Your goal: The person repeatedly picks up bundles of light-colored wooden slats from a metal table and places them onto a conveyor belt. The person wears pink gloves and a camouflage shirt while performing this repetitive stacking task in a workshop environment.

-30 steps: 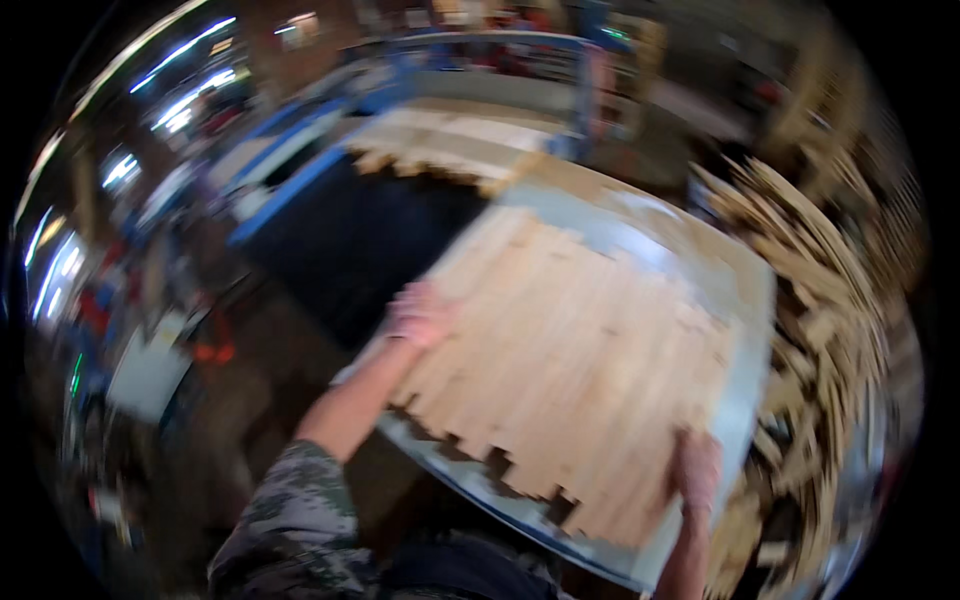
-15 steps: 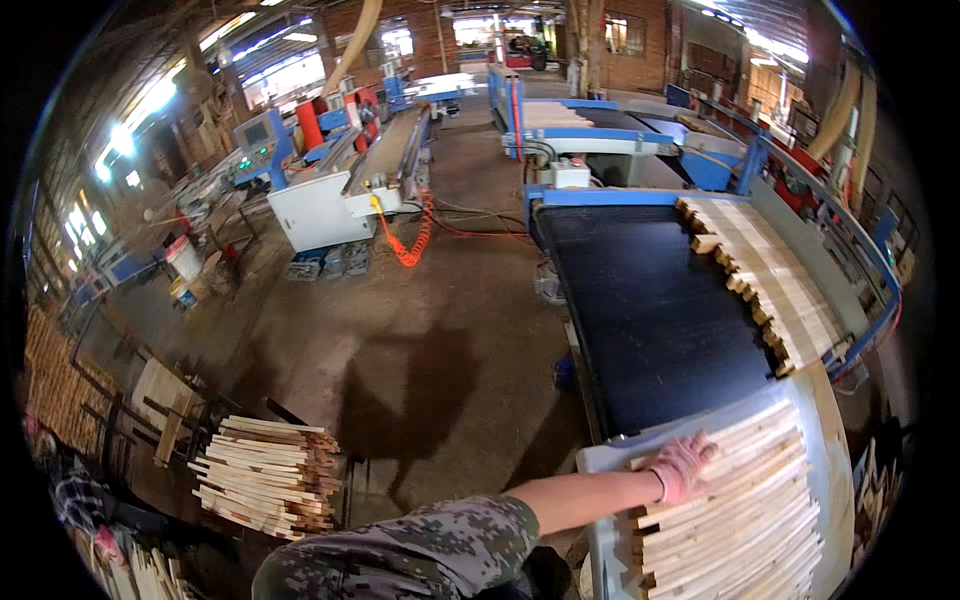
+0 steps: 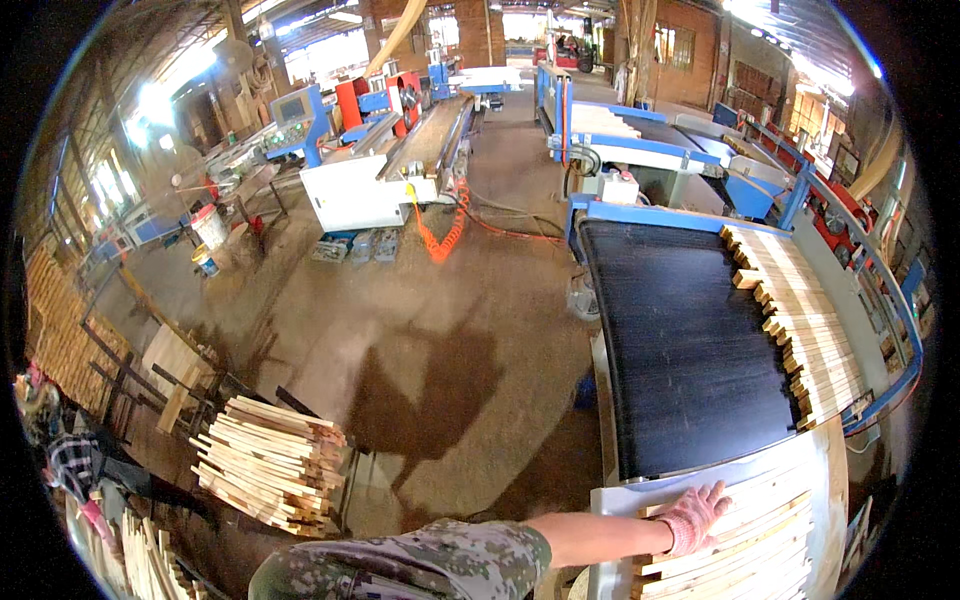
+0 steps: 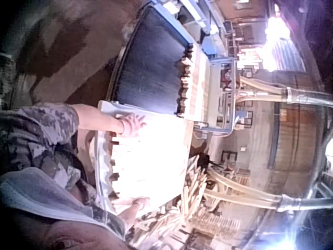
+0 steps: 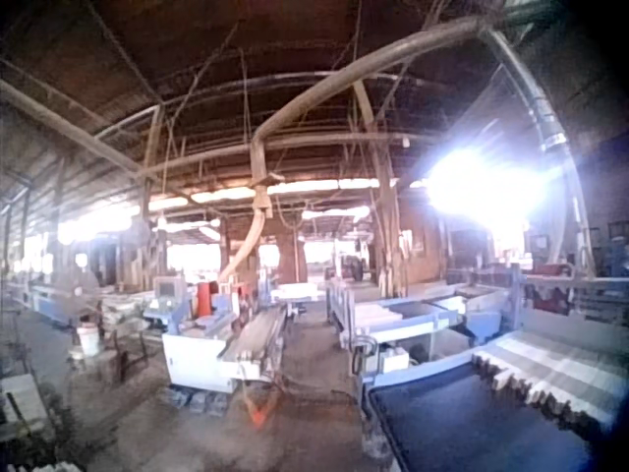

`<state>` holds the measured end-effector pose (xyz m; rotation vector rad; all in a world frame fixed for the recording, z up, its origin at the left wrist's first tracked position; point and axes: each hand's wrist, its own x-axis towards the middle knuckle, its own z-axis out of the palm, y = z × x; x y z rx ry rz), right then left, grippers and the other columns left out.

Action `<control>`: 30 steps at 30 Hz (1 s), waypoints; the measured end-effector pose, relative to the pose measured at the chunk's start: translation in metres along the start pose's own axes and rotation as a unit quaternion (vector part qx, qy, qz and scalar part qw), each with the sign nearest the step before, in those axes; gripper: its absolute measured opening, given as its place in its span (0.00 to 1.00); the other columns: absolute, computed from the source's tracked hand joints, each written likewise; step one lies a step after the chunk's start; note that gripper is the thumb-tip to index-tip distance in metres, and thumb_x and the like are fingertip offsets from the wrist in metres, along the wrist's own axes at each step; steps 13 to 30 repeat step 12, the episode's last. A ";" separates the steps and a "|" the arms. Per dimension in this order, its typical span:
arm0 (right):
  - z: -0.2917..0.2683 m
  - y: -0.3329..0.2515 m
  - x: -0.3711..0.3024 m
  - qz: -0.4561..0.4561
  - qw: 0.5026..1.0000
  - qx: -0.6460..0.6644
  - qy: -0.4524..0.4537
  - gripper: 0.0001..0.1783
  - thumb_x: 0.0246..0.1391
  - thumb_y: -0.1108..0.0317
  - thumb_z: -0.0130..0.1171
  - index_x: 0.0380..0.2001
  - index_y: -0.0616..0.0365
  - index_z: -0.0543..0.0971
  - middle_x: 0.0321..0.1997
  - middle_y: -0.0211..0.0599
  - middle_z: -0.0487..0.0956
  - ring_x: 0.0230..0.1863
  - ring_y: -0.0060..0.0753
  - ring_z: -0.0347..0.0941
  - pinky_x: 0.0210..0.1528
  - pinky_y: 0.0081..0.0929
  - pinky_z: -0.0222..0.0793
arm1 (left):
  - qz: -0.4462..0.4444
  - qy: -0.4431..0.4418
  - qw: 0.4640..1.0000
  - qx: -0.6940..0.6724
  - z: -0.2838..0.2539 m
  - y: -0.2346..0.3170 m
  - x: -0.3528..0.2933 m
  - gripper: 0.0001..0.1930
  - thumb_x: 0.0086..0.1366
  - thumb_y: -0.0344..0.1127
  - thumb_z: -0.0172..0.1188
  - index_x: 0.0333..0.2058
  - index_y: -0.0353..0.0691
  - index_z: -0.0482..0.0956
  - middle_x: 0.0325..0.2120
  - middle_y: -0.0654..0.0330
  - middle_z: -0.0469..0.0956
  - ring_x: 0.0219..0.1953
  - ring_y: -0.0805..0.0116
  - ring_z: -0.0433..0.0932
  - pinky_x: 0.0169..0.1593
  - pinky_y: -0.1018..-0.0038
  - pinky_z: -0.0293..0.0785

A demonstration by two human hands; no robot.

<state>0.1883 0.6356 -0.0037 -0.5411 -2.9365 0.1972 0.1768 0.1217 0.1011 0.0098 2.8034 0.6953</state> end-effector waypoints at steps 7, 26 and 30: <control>0.001 -0.017 0.032 -0.079 0.987 0.123 0.067 0.62 0.64 0.19 0.40 0.83 0.56 0.44 0.87 0.55 0.45 0.85 0.40 0.47 0.84 0.34 0.51 | 0.150 0.137 0.901 -0.383 -0.022 -0.110 -0.027 0.37 0.77 0.51 0.57 0.75 0.35 0.62 0.75 0.41 0.62 0.78 0.51 0.61 0.81 0.58 0.55; 0.033 -0.222 0.050 -0.182 0.811 0.547 -0.103 0.41 0.77 0.41 0.47 0.82 0.50 0.54 0.84 0.48 0.57 0.84 0.51 0.51 0.83 0.52 0.50 | -0.078 0.190 0.815 -0.542 0.064 -0.300 -0.131 0.34 0.77 0.51 0.62 0.73 0.36 0.68 0.69 0.48 0.74 0.69 0.61 0.75 0.75 0.65 0.66; 0.033 -0.222 0.050 -0.182 0.811 0.547 -0.103 0.41 0.77 0.41 0.47 0.82 0.50 0.54 0.84 0.48 0.57 0.84 0.51 0.51 0.83 0.52 0.50 | -0.078 0.190 0.815 -0.542 0.064 -0.300 -0.131 0.34 0.77 0.51 0.62 0.73 0.36 0.68 0.69 0.48 0.74 0.69 0.61 0.75 0.75 0.65 0.66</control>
